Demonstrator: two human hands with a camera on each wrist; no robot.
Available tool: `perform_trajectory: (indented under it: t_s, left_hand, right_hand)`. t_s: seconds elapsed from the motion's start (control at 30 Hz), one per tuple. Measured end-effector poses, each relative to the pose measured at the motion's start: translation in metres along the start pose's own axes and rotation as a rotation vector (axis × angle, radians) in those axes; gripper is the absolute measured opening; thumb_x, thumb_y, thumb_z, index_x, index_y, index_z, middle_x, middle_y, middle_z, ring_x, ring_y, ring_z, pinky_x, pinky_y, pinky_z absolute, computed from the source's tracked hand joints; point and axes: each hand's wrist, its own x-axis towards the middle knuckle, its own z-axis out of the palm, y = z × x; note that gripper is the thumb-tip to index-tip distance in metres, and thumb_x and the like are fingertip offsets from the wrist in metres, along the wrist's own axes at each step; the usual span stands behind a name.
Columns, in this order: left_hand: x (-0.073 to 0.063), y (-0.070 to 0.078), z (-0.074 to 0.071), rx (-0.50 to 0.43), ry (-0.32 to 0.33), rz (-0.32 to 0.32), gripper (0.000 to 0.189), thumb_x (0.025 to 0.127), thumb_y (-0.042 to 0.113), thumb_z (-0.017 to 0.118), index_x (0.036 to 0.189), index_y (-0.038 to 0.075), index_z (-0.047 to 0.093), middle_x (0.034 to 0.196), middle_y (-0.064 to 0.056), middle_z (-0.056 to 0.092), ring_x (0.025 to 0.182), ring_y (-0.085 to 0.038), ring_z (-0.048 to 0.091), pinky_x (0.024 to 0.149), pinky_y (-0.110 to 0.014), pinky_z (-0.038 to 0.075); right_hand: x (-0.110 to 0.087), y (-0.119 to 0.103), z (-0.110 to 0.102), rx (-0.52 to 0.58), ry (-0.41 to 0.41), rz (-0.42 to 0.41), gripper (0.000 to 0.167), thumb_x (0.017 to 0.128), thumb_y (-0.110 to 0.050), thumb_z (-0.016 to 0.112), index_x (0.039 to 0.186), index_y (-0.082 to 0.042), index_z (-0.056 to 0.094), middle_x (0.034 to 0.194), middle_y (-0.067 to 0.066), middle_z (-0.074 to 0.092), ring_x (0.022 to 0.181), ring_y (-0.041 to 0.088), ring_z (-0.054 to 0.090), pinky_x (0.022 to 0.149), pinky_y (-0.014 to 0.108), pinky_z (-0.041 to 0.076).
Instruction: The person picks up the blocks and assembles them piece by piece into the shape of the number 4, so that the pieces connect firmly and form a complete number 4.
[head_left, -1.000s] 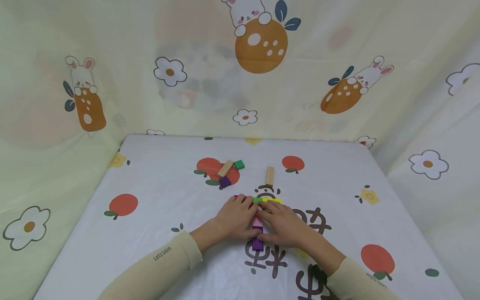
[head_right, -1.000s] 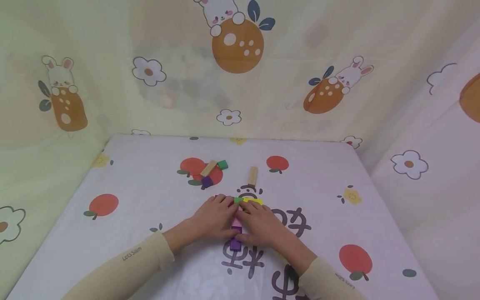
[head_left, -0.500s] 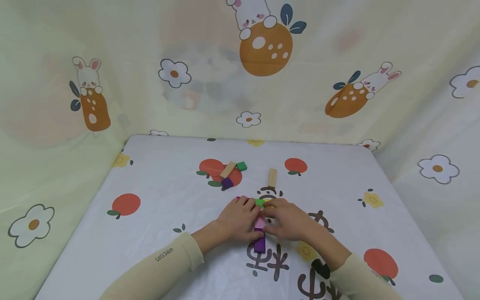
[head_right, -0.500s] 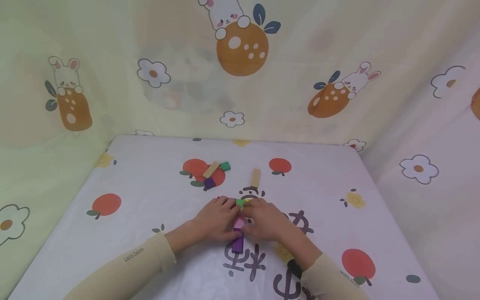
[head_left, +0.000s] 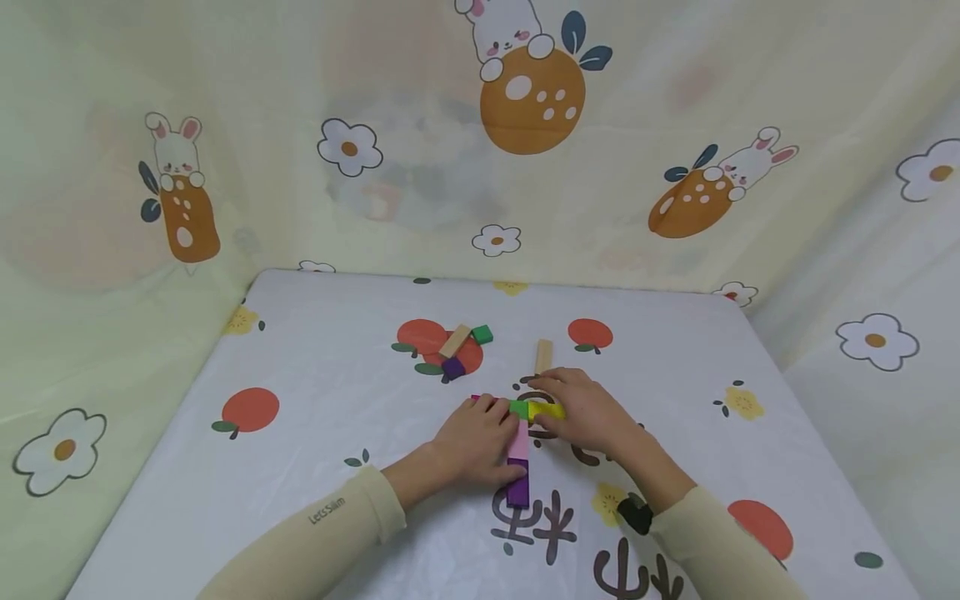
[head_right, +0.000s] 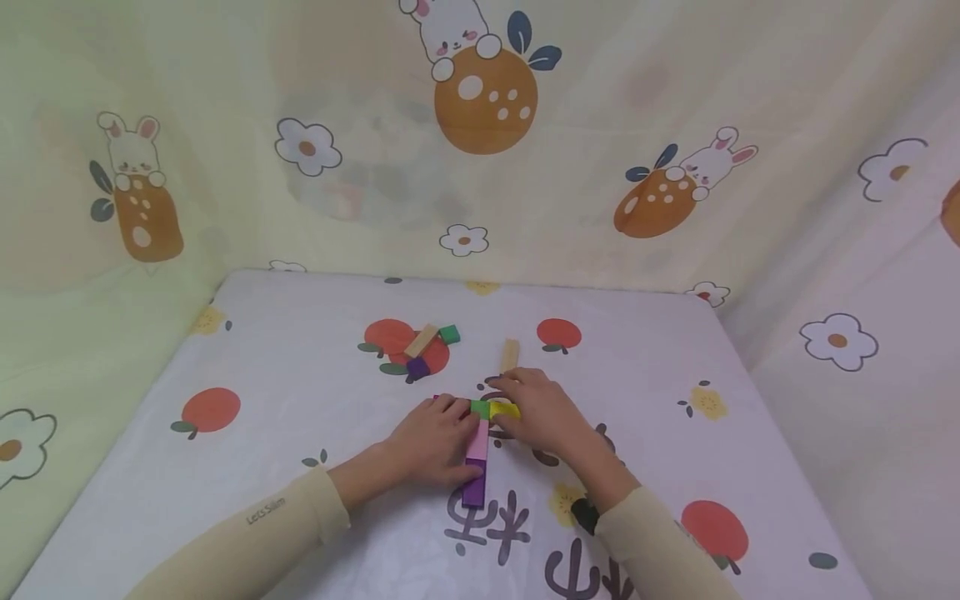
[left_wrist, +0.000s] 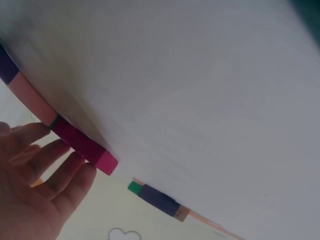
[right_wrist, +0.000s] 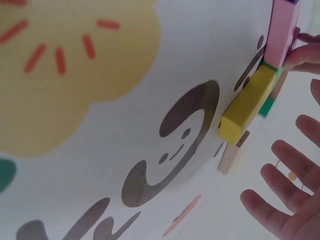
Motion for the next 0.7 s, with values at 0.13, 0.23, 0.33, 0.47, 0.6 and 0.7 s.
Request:
perform_trajectory:
  t_s: [0.13,0.23,0.33,0.47,0.6,0.7]
  left_hand:
    - [0.001,0.0,0.001,0.009,0.003,-0.004,0.075,0.092,0.075,0.052,0.141,0.02,0.058,0.139,-0.002,0.056,0.129,-0.022,0.05,0.109,-0.038,0.046]
    - [0.001,-0.001,-0.001,0.007,0.002,-0.005,0.075,0.092,0.075,0.053,0.142,0.019,0.058,0.139,-0.002,0.056,0.129,-0.022,0.05,0.109,-0.039,0.046]
    - [0.0,-0.001,-0.002,0.002,-0.006,-0.006,0.076,0.092,0.075,0.053,0.144,0.019,0.057,0.14,-0.003,0.056,0.13,-0.023,0.049,0.11,-0.039,0.046]
    - [0.001,0.0,-0.003,0.005,-0.013,-0.007,0.077,0.092,0.075,0.053,0.145,0.019,0.056,0.141,-0.003,0.055,0.132,-0.023,0.049,0.111,-0.04,0.046]
    - [0.001,0.0,-0.001,0.002,-0.017,-0.007,0.077,0.092,0.075,0.054,0.146,0.019,0.056,0.142,-0.003,0.055,0.132,-0.023,0.049,0.111,-0.04,0.046]
    - [0.001,0.001,0.001,-0.004,-0.024,-0.004,0.078,0.092,0.075,0.053,0.146,0.019,0.055,0.143,-0.003,0.055,0.132,-0.023,0.049,0.112,-0.04,0.045]
  right_hand:
    - [0.006,0.005,0.0,-0.004,0.0,0.011,0.056,0.092,-0.028,0.077,0.144,-0.017,0.061,0.148,0.016,0.056,0.137,0.04,0.051,0.109,0.06,0.047]
    - [0.01,0.008,0.001,0.004,-0.002,0.031,0.055,0.093,-0.029,0.076,0.145,-0.018,0.061,0.15,0.017,0.054,0.137,0.041,0.05,0.108,0.062,0.047]
    - [0.014,0.012,0.001,0.001,0.001,0.05,0.056,0.093,-0.03,0.075,0.145,-0.017,0.06,0.151,0.017,0.052,0.138,0.041,0.05,0.108,0.062,0.047]
    - [0.018,0.015,0.002,-0.017,0.015,0.048,0.056,0.094,-0.031,0.075,0.146,-0.015,0.059,0.152,0.018,0.051,0.138,0.041,0.05,0.108,0.061,0.047]
    - [0.023,0.018,0.003,-0.011,0.017,0.047,0.059,0.094,-0.031,0.075,0.148,-0.015,0.057,0.154,0.019,0.05,0.139,0.043,0.049,0.108,0.062,0.046]
    - [0.029,0.022,0.005,-0.006,0.02,0.051,0.061,0.095,-0.029,0.073,0.15,-0.014,0.054,0.155,0.021,0.048,0.14,0.045,0.047,0.11,0.064,0.044]
